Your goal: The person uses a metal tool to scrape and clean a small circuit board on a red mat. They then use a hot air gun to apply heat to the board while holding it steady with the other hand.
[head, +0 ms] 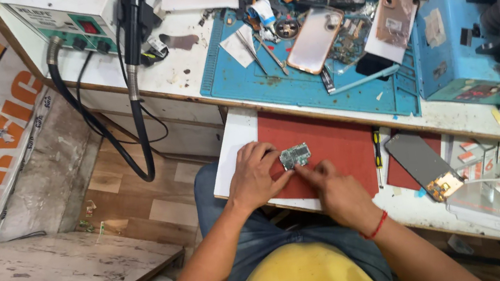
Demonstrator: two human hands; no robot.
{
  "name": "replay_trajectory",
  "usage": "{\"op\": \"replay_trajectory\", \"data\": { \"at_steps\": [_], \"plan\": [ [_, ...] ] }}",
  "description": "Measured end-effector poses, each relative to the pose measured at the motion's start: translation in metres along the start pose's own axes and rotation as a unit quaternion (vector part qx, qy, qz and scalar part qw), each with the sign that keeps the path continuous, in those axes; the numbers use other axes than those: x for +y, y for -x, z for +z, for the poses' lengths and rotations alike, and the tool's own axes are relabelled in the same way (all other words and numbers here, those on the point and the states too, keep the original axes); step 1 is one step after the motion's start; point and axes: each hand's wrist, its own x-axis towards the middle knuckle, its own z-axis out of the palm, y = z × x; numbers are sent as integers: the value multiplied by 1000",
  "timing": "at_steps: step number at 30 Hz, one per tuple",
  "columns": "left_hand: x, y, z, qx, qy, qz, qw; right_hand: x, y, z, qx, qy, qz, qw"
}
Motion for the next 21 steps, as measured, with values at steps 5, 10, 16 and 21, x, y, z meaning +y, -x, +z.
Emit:
{"op": "replay_trajectory", "data": {
  "at_steps": [5, 10, 16, 21],
  "plan": [
    [2, -1, 2, -5, 7, -13, 1000, -5, -4, -6, 35, -21, 49, 998],
    [2, 3, 3, -10, 15, -15, 1000, 2, 3, 0, 72, -14, 66, 995],
    [3, 1, 2, -4, 3, -14, 1000, 4, 0, -4, 25, -38, 58, 997],
    [3, 3, 3, -5, -8, -11, 1000, 2, -2, 3, 45, -63, -18, 997]
  ]
}}
